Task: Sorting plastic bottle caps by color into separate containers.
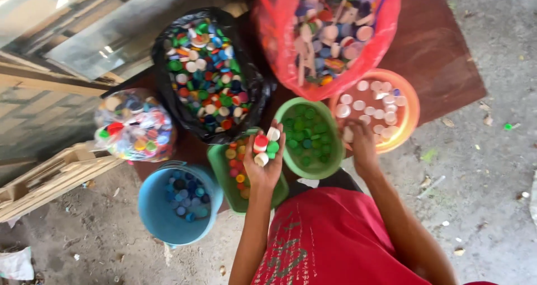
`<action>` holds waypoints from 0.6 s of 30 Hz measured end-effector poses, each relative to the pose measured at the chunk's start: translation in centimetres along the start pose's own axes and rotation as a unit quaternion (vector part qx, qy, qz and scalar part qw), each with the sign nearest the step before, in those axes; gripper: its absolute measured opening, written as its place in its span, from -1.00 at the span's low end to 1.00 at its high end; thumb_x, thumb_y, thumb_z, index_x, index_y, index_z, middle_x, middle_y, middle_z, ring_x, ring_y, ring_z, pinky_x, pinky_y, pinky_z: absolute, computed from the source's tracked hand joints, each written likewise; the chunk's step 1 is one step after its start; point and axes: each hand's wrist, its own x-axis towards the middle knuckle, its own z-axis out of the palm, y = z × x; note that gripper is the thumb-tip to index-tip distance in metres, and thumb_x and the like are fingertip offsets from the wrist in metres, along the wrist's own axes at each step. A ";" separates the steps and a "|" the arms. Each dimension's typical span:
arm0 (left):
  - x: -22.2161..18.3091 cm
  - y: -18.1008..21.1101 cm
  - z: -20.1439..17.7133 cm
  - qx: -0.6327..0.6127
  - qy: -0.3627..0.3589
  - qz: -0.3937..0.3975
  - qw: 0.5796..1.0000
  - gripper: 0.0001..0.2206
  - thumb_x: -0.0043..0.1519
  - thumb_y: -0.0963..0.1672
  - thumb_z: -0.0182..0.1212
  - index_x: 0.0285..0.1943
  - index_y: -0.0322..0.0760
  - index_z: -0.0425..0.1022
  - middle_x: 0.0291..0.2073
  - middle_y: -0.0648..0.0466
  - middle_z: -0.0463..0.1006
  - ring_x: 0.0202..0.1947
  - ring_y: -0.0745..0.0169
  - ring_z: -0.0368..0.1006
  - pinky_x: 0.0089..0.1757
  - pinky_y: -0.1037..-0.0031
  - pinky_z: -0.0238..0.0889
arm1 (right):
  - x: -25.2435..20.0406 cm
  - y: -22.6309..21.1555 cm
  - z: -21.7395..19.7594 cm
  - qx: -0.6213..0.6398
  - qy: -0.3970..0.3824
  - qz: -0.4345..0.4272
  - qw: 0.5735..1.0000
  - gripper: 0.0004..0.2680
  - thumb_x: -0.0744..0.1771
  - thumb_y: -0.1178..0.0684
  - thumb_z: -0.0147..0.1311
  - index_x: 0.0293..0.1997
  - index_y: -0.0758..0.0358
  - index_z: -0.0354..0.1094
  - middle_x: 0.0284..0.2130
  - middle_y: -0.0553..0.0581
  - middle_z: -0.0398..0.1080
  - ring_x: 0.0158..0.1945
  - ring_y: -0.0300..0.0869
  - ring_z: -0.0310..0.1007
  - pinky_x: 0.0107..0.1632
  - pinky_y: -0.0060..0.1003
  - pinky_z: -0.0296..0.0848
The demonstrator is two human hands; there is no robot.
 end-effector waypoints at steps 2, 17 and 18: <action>-0.5 -2.1 -0.7 -0.007 0.016 -0.008 1.000 -0.73 0.39 -0.07 0.05 -0.02 -0.41 0.49 0.32 -0.35 0.37 0.37 -0.27 0.27 0.31 0.03 0.17 | 1.5 -0.2 -3.9 -0.130 -0.002 -0.066 0.989 -0.73 0.44 0.04 -0.09 0.25 0.37 0.29 0.09 0.23 0.39 0.16 -0.03 0.40 0.19 -0.14 0.39; -1.8 -12.8 -1.2 0.056 0.084 -0.005 0.995 -0.77 0.40 -0.06 0.07 -0.07 -0.32 0.53 0.07 -0.16 0.56 0.19 -0.08 0.42 0.21 0.01 0.26 | -3.1 -16.4 0.5 -0.456 -0.296 -0.386 0.745 -0.63 0.25 0.02 0.30 0.19 0.04 0.44 0.04 0.09 0.41 0.08 0.05 0.41 0.08 -0.03 0.39; -1.7 -13.0 -2.5 0.047 0.115 -0.004 0.992 -0.78 0.44 -0.06 0.09 -0.02 -0.31 0.54 -0.05 -0.02 0.59 0.10 0.03 0.45 0.16 -0.02 0.28 | -3.0 -16.4 0.6 -0.474 -0.308 -0.398 0.722 -0.62 0.23 0.00 0.32 0.18 0.03 0.44 0.03 0.07 0.42 0.05 0.03 0.41 0.03 -0.03 0.38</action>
